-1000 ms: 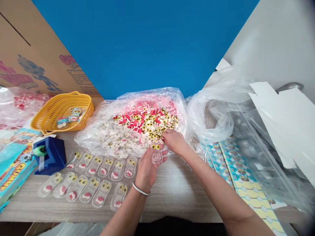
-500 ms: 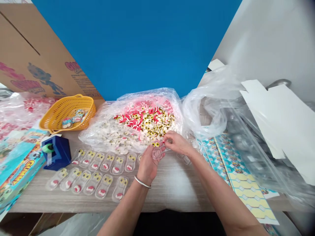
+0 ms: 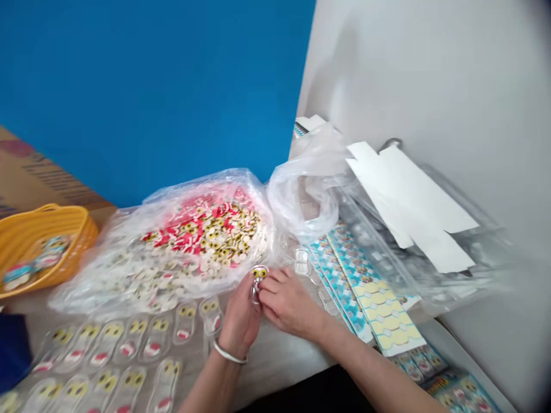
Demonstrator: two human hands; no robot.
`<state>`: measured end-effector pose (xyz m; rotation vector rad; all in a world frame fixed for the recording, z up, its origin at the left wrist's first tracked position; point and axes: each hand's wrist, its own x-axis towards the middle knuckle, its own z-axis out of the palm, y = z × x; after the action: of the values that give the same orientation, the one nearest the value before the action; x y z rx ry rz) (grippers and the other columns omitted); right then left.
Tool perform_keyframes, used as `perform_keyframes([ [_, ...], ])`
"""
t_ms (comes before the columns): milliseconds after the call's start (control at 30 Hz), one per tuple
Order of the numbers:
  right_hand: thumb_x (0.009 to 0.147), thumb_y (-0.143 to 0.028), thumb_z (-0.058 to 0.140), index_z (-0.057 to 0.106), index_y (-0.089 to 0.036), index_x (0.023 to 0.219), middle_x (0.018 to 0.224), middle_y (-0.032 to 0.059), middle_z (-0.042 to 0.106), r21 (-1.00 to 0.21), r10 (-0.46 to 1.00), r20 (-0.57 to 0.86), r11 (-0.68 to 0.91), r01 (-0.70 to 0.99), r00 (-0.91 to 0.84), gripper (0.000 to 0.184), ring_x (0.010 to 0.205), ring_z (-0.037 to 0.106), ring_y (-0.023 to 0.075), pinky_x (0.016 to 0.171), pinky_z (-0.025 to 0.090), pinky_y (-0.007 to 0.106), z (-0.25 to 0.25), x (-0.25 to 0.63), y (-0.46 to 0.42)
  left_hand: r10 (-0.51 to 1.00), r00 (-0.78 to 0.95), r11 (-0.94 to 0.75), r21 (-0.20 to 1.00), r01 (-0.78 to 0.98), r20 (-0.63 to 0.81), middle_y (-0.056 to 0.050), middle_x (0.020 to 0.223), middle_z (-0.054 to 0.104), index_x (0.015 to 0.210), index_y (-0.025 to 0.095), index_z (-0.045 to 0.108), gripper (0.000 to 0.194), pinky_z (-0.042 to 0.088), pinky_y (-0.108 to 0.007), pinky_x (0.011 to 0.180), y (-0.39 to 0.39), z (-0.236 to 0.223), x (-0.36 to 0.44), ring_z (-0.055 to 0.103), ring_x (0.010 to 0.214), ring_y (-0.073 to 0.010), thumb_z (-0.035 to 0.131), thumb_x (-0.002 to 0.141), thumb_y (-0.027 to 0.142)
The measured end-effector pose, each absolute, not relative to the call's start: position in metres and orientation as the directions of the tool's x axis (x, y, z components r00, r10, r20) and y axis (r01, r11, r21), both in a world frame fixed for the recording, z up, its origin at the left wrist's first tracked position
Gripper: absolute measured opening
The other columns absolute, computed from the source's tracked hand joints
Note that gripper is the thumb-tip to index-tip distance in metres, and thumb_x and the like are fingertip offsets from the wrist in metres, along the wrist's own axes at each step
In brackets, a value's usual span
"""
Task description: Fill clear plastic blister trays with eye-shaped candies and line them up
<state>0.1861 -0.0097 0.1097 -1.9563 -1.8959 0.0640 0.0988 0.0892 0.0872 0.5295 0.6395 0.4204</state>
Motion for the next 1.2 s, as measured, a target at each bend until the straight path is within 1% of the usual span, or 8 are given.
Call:
perform_keyframes([
  [167,0.095,-0.020,0.051,0.065,-0.021,0.095,0.103,0.0042,0.069,-0.528,0.884,0.263,-0.203,0.824,0.387,0.013,0.100,0.060,0.0177,0.092,0.044,0.031,0.118,0.267,-0.009,0.472,0.655,0.807,0.588,-0.051,-0.591,-0.013,0.116,0.072,0.111,0.015,0.068,0.022,0.061,-0.036,0.082,0.092,0.096,0.109,0.072,0.099,-0.0254,0.058,0.093,0.021],
  [267,0.099,-0.018,0.040,0.066,-0.017,0.110,0.108,0.0077,0.069,-0.408,0.658,0.125,-0.649,0.643,0.743,0.028,0.103,0.061,0.0177,0.092,0.044,0.028,0.113,0.346,0.006,0.465,0.602,0.807,0.591,0.014,-0.649,-0.015,0.122,0.070,0.118,0.015,0.065,0.027,0.062,-0.038,0.080,0.095,0.101,0.113,0.073,0.099,-0.0279,0.055,0.095,0.021],
  [367,0.093,-0.010,0.043,0.067,-0.012,0.115,0.115,0.0131,0.067,-0.341,0.588,0.072,-0.744,0.574,0.806,0.032,0.109,0.060,0.0211,0.095,0.043,0.030,0.100,0.412,0.028,0.460,0.598,0.801,0.597,0.039,-0.656,-0.015,0.125,0.069,0.120,0.015,0.064,0.028,0.063,-0.038,0.081,0.097,0.102,0.115,0.073,0.102,-0.0288,0.056,0.095,0.022],
  [733,0.092,-0.018,0.047,0.064,-0.013,0.103,0.106,0.0129,0.068,-0.432,0.555,0.129,-0.714,0.550,0.822,0.021,0.100,0.061,0.0212,0.086,0.047,0.030,0.098,0.427,0.033,0.454,0.599,0.812,0.583,0.026,-0.660,-0.014,0.126,0.068,0.120,0.018,0.064,0.028,0.062,-0.038,0.079,0.103,0.099,0.111,0.072,0.102,-0.0280,0.057,0.094,0.027],
  [833,0.095,-0.025,0.039,0.059,-0.017,0.102,0.095,0.0076,0.069,-0.626,0.561,0.152,-0.582,0.519,0.814,0.022,0.081,0.062,0.0175,0.071,0.049,0.028,0.117,0.380,0.000,0.414,0.669,0.828,0.561,0.005,-0.617,-0.015,0.126,0.067,0.118,0.017,0.063,0.031,0.062,-0.040,0.078,0.104,0.102,0.109,0.071,0.104,-0.0293,0.055,0.096,0.037],
  [933,0.091,-0.036,0.052,0.057,-0.021,0.091,0.080,0.0027,0.068,-0.952,0.689,0.060,-0.179,0.250,0.722,0.015,0.062,0.058,0.0143,0.056,0.046,0.025,0.132,0.317,-0.031,0.334,0.756,0.848,0.530,0.020,-0.563,-0.017,0.125,0.067,0.117,0.016,0.064,0.043,0.061,-0.042,0.078,0.100,0.104,0.105,0.070,0.105,-0.0313,0.051,0.096,0.051],
  [1067,0.085,-0.033,0.062,0.062,-0.021,0.085,0.071,-0.0013,0.064,-0.985,0.881,-0.120,-0.162,0.053,0.457,0.012,0.058,0.055,0.0116,0.052,0.044,0.023,0.132,0.246,-0.045,0.190,0.844,0.868,0.488,0.095,-0.501,-0.018,0.120,0.069,0.116,0.015,0.066,0.055,0.060,-0.041,0.079,0.088,0.109,0.094,0.069,0.105,-0.0312,0.048,0.094,0.062],
  [1200,0.087,-0.030,0.058,0.064,-0.021,0.087,0.075,-0.0010,0.066,-0.973,0.885,-0.148,-0.211,0.098,0.442,0.011,0.064,0.060,0.0134,0.058,0.048,0.025,0.119,0.212,-0.043,0.142,0.887,0.804,0.574,0.156,-0.440,-0.015,0.115,0.070,0.115,0.017,0.068,0.042,0.059,-0.036,0.077,0.072,0.114,0.076,0.069,0.103,-0.0298,0.065,0.089,0.049],
])
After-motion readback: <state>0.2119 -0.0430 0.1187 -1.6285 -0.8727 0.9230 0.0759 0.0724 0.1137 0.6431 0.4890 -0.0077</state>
